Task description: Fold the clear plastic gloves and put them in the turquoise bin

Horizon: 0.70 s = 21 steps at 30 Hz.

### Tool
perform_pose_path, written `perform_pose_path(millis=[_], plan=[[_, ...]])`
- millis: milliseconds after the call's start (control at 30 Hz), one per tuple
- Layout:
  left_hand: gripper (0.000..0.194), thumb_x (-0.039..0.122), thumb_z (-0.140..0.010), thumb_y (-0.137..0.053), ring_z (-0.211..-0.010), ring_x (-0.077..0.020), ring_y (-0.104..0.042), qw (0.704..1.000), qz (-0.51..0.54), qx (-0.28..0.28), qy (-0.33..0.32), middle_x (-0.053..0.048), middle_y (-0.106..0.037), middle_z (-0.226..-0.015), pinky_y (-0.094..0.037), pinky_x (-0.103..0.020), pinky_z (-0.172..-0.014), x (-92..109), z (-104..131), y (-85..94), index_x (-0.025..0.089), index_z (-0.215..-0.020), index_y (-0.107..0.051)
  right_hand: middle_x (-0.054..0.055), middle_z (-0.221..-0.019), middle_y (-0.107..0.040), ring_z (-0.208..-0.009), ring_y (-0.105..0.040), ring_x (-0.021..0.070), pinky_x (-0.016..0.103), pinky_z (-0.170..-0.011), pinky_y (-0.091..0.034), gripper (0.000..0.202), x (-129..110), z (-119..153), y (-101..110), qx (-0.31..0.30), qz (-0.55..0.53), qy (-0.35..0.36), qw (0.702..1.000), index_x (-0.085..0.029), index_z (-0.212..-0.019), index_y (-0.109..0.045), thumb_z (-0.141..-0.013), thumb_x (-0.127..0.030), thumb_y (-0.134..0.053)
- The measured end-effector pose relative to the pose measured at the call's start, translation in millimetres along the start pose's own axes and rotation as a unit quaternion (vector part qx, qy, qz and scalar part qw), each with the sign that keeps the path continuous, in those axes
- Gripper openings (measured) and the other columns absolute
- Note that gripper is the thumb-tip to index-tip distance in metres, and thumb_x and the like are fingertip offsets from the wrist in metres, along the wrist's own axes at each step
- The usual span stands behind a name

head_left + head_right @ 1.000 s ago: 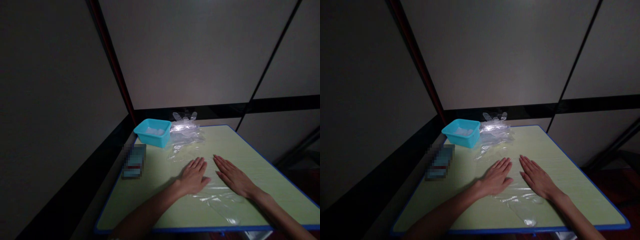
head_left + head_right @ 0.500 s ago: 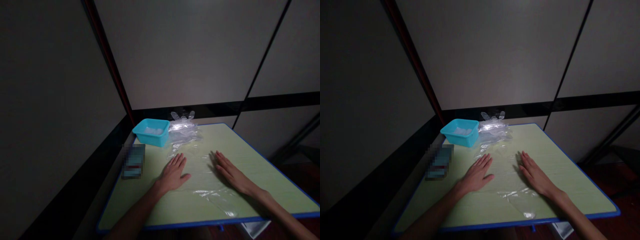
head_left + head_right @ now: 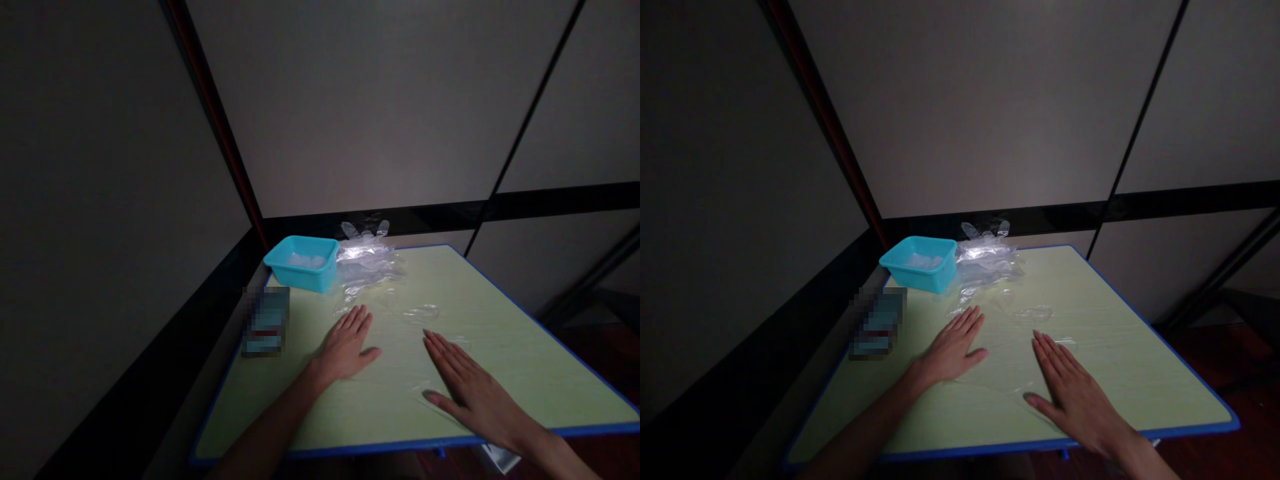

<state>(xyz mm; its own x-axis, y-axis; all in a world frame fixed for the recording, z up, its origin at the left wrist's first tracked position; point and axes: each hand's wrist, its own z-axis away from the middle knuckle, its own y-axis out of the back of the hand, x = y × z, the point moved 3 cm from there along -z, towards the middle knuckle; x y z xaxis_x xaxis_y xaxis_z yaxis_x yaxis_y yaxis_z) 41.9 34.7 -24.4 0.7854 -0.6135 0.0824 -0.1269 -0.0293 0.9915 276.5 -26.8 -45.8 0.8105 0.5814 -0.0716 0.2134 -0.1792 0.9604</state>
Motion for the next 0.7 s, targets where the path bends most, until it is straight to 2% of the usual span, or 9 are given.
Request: perform_pose_path(millis=[267,400,500,600,700], plan=[[0.065,0.053,-0.084,-0.03,-0.131,-0.0211,-0.007,1.0,0.004,-0.009,0.003,-0.011,-0.015,-0.142,-0.011,-0.035,-0.105,0.6,-0.2,2.7,0.012,-0.133,-0.02,0.008,-0.143,-0.012,-0.128,-0.012,0.0293,0.048,-0.101,-0.024,0.085,9.4,10.6,3.3,-0.036,0.027,-0.006,0.999,-0.017,-0.138,0.002,-0.077,-0.059,-0.04],[0.071,0.056,-0.081,-0.033,-0.131,-0.0232,-0.004,1.0,0.002,-0.007,0.009,-0.013,-0.013,-0.142,-0.012,-0.037,-0.105,6.0,-3.9,11.0,0.01,-0.133,-0.02,0.009,-0.142,-0.013,-0.128,-0.012,0.0303,0.049,-0.101,-0.024,0.085,10.5,10.5,2.5,-0.03,0.024,-0.007,0.999,-0.017,-0.138,0.001,-0.076,-0.059,-0.041],[0.075,0.061,-0.08,-0.029,-0.131,-0.0225,0.0,0.999,0.01,0.015,-0.028,-0.012,-0.012,-0.142,-0.009,-0.037,-0.106,31.1,-13.6,22.9,0.009,-0.134,-0.018,0.008,-0.142,-0.014,-0.128,-0.014,0.0307,0.048,-0.101,-0.024,0.085,10.8,10.4,1.0,-0.026,0.02,0.0,0.999,-0.018,-0.138,-0.002,-0.076,-0.059,-0.042],[0.075,0.061,-0.081,-0.026,-0.131,-0.0225,-0.001,0.994,0.028,0.015,-0.104,-0.012,-0.015,-0.142,-0.006,-0.037,-0.106,73.7,-26.8,31.4,0.007,-0.133,-0.02,0.008,-0.142,-0.014,-0.128,-0.015,0.0305,0.048,-0.101,-0.025,0.085,12.3,11.5,-2.6,-0.019,0.019,0.009,1.0,-0.019,-0.138,-0.002,-0.076,-0.057,-0.044],[0.077,0.06,-0.082,-0.025,-0.131,-0.0236,-0.007,0.987,0.048,-0.004,-0.154,-0.017,-0.02,-0.14,-0.008,-0.035,-0.106,111.8,-38.0,28.6,0.0,-0.131,-0.022,0.009,-0.142,-0.018,-0.127,-0.019,0.0298,0.047,-0.1,-0.027,0.085,14.6,13.4,-7.2,0.002,0.024,0.019,1.0,-0.02,-0.138,-0.002,-0.075,-0.057,-0.046]])
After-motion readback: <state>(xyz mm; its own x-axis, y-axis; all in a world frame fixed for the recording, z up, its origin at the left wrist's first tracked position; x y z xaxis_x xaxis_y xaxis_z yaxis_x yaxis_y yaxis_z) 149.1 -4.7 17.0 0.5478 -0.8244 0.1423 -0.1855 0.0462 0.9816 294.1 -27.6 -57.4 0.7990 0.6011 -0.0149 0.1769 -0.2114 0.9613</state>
